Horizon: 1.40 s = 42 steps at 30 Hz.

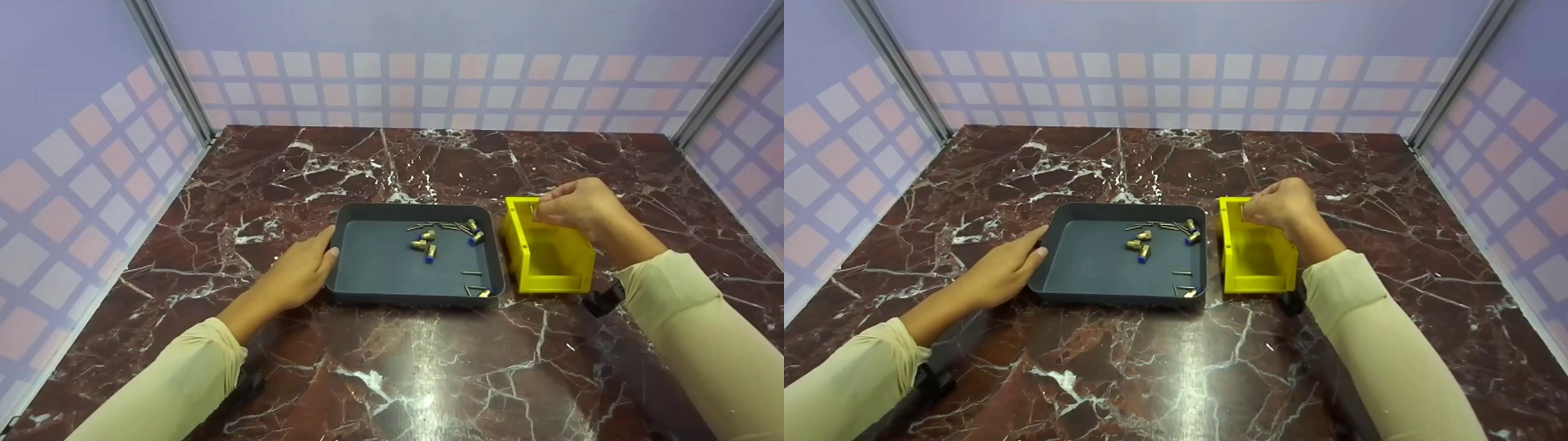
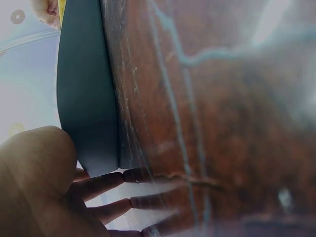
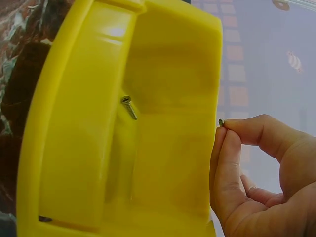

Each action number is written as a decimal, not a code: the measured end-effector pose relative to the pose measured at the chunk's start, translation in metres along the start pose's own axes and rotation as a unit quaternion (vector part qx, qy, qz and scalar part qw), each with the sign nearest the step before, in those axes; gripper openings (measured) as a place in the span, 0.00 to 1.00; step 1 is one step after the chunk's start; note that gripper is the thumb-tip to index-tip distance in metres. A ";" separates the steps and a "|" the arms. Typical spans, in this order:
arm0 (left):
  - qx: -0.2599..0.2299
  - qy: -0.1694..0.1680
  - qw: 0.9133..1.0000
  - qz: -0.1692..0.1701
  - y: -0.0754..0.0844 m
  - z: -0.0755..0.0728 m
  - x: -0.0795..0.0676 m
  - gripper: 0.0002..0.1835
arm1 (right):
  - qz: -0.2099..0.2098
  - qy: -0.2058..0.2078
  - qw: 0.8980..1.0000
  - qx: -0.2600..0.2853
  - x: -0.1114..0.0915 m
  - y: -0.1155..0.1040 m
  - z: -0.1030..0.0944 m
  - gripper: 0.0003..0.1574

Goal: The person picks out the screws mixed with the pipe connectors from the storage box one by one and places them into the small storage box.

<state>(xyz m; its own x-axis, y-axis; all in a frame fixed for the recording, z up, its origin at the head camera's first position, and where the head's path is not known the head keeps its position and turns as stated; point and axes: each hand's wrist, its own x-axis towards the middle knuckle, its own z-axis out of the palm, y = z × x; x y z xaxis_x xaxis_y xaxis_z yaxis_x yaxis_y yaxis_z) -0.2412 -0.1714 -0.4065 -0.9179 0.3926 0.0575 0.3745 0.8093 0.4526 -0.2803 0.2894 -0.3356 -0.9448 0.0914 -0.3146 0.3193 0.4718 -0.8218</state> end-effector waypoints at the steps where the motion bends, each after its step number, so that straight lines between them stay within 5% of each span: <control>1: 0.001 0.001 1.000 0.001 0.000 0.000 0.000 0.32 | -0.002 0.003 1.000 -0.013 0.000 0.001 0.000 0.29; 24: 0.002 0.000 1.000 -0.003 0.002 -0.001 0.001 0.32 | -0.022 0.016 0.998 -0.055 0.000 0.002 0.002 0.24; 42: 0.001 0.013 1.000 0.000 0.001 0.001 0.000 0.31 | 0.000 -0.008 1.000 0.019 0.000 0.001 0.006 0.31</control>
<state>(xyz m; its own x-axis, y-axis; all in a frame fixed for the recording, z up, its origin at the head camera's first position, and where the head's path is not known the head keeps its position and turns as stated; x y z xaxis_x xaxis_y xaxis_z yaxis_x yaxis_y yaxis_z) -0.2409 -0.1698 -0.4069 -0.9206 0.3821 0.0803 0.3755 0.8101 0.4502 -0.2793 0.2844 -0.3392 -0.9434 0.0769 -0.3226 0.3226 0.4387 -0.8387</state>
